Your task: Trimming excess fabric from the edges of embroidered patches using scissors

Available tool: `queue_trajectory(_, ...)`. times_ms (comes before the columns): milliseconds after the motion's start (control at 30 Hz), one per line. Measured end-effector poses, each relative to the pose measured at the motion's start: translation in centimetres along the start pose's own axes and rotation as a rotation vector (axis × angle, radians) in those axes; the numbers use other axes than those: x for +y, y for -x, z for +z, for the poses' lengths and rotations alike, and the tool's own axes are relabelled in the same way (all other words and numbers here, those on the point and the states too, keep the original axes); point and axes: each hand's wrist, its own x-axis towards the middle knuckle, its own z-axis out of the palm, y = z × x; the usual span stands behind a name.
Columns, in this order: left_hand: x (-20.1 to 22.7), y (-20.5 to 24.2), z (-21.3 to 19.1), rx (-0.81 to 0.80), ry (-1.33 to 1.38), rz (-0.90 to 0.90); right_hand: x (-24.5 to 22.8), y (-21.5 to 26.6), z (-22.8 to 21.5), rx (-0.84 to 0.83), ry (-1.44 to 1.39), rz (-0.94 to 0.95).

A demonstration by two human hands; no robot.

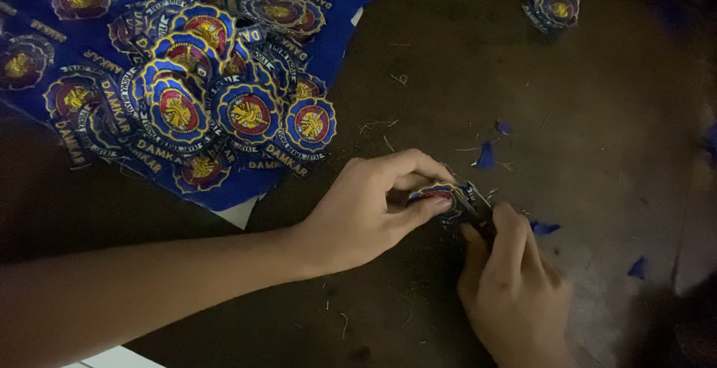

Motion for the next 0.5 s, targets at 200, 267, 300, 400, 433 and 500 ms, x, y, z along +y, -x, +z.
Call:
queue_trajectory(200, -0.14, 0.16, 0.03, 0.017, 0.032, 0.025, -0.19, -0.14, -0.21, 0.071, 0.102, -0.068)
queue_trajectory(267, -0.2, 0.15, 0.02, -0.018, 0.034, 0.047, 0.13, -0.04, 0.2, 0.067, 0.075, -0.078)
queue_trajectory(300, -0.2, 0.12, 0.01, -0.056, 0.035, 0.069, 0.29, -0.02, 0.38, 0.063, 0.048, -0.087)
queue_trajectory(400, -0.29, 0.07, -0.1, -0.099, 0.058, 0.036, -0.13, 0.13, -0.12, -0.048, -0.091, 0.015)
queue_trajectory(433, -0.26, 0.06, -0.08, -0.099, 0.058, 0.036, -0.06, 0.05, -0.05, -0.047, -0.091, 0.015)
queue_trajectory(500, -0.17, 0.06, -0.13, -0.054, 0.054, 0.047, 0.04, -0.18, 0.09, 0.05, -0.044, -0.078)
